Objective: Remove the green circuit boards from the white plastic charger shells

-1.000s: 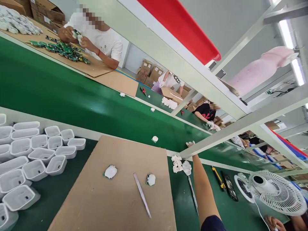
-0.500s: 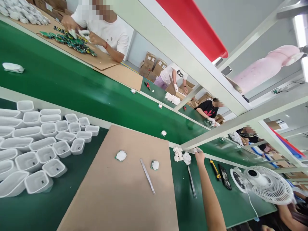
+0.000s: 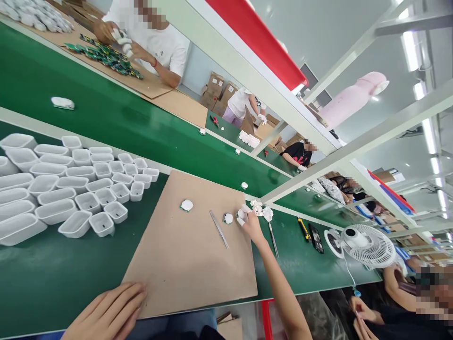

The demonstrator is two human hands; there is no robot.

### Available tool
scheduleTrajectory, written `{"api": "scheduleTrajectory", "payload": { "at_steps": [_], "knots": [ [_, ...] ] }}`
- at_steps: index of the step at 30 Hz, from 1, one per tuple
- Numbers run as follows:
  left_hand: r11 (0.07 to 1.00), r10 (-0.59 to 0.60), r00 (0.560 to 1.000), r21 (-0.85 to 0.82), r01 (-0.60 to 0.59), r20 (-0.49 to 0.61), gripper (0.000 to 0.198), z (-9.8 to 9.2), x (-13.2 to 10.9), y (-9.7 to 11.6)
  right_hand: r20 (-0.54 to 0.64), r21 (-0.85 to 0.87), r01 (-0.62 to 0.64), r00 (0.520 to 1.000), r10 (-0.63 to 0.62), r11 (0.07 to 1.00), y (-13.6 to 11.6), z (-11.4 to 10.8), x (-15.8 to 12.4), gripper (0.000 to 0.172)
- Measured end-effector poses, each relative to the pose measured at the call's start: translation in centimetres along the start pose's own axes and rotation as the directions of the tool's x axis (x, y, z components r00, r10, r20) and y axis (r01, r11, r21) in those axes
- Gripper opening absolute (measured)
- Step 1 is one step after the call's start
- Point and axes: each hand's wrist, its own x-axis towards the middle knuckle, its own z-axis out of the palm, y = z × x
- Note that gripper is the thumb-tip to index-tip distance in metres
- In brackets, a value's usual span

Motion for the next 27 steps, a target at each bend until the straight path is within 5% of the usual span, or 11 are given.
{"api": "scheduleTrajectory", "payload": {
  "at_steps": [4, 8, 16, 21, 27],
  "knots": [
    [1.0, -0.006, 1.0, -0.015, 0.005, -0.03, 0.03, -0.4, 0.9, 0.4, 0.115, -0.072, 0.041, 0.993, -0.033, 0.997, -0.8, -0.1, 2.2, 0.036],
    [0.999, -0.036, 0.997, -0.027, 0.034, -0.063, 0.032, -0.2, 1.0, 0.8, 0.17, -0.183, -0.05, 0.982, 0.081, 0.982, -0.5, -2.4, 6.1, 0.034],
    [0.996, -0.063, 0.994, -0.062, 0.058, -0.086, 0.035, -0.3, 1.2, 1.0, 0.02, -0.381, -0.353, 0.921, 0.389, 0.854, 0.5, -4.1, 16.9, 0.036],
    [0.987, -0.14, 0.979, -0.099, 0.126, -0.149, 0.039, 0.2, 1.4, 1.8, 0.01, -0.465, -0.39, 0.896, 0.445, 0.795, 1.1, -3.0, 18.2, 0.036],
    [0.974, -0.193, 0.966, -0.152, 0.167, -0.173, 0.037, 1.0, 1.0, 2.2, 0.06, -0.517, -0.307, 0.918, 0.392, 0.799, 1.7, -3.2, 16.8, 0.034]
  ]
}}
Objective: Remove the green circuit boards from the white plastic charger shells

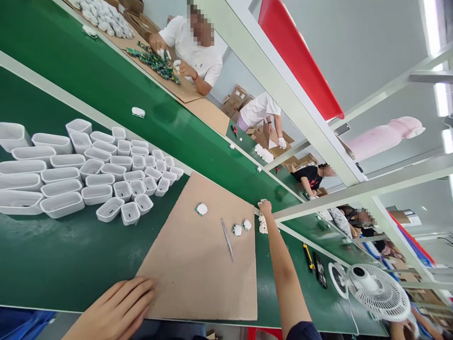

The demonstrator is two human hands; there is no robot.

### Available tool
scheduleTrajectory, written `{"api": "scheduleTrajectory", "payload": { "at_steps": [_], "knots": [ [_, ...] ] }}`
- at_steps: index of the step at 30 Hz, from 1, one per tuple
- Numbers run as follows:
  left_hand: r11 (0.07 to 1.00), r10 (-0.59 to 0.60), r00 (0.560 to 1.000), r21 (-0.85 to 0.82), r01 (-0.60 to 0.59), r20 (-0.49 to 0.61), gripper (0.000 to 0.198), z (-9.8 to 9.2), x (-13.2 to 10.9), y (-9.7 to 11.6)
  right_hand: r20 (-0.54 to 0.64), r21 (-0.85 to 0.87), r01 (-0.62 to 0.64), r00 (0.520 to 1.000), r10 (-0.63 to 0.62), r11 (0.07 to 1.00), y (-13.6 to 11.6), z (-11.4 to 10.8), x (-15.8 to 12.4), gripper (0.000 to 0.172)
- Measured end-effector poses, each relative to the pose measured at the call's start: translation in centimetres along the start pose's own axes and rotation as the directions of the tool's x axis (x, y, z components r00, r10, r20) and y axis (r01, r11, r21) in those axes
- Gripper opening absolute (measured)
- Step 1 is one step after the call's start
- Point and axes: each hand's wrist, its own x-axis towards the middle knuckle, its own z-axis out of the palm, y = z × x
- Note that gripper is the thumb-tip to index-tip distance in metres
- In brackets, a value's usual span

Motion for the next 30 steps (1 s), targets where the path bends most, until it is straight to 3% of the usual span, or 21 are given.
{"api": "scheduleTrajectory", "payload": {
  "at_steps": [6, 10, 14, 18, 21, 23, 25, 28, 30],
  "knots": [
    [0.999, 0.041, 0.999, 0.006, -0.041, 0.009, 0.037, -0.7, 1.0, 0.0, 0.033, 0.011, 0.236, 0.971, -0.236, 0.972, -2.3, -0.4, -3.2, 0.034],
    [0.995, 0.084, 0.996, 0.047, -0.084, 0.009, 0.039, -1.5, 2.2, 0.3, 0.071, 0.016, 0.45, 0.89, -0.45, 0.893, -5.8, 0.7, -7.3, 0.034],
    [0.994, 0.099, 0.995, 0.049, -0.099, 0.002, 0.035, -1.8, 2.5, 0.4, 0.121, 0.01, 0.591, 0.8, -0.588, 0.806, -8.2, 1.5, -11.3, 0.033],
    [0.995, 0.088, 0.996, 0.051, -0.088, 0.015, 0.021, -1.4, 1.8, 0.3, 0.158, -0.008, 0.642, 0.758, -0.633, 0.766, -9.3, -0.3, -12.7, 0.033],
    [0.996, 0.065, 0.997, 0.056, -0.067, 0.032, 0.011, -1.2, 1.4, 0.2, 0.151, -0.018, 0.648, 0.754, -0.639, 0.761, -11.9, -2.6, -11.7, 0.03],
    [0.996, 0.061, 0.996, 0.067, -0.065, 0.058, 0.007, -1.2, 1.4, 0.1, 0.118, -0.012, 0.646, 0.759, -0.641, 0.763, -15.6, -3.9, -10.4, 0.031],
    [0.993, 0.072, 0.993, 0.086, -0.081, 0.095, 0.01, -1.5, 1.5, 0.1, 0.073, 0.01, 0.653, 0.755, -0.652, 0.757, -20.8, -4.8, -8.7, 0.032],
    [0.985, 0.101, 0.987, 0.125, -0.116, 0.125, 0.015, -1.7, 1.7, 0.0, 0.012, 0.06, 0.682, 0.729, -0.684, 0.728, -30.5, -5.7, -6.0, 0.033],
    [0.976, 0.131, 0.989, 0.166, -0.142, 0.073, 0.014, -1.4, 1.8, -0.1, -0.011, 0.09, 0.698, 0.714, -0.7, 0.71, -37.2, -6.0, -4.6, 0.035]
  ]
}}
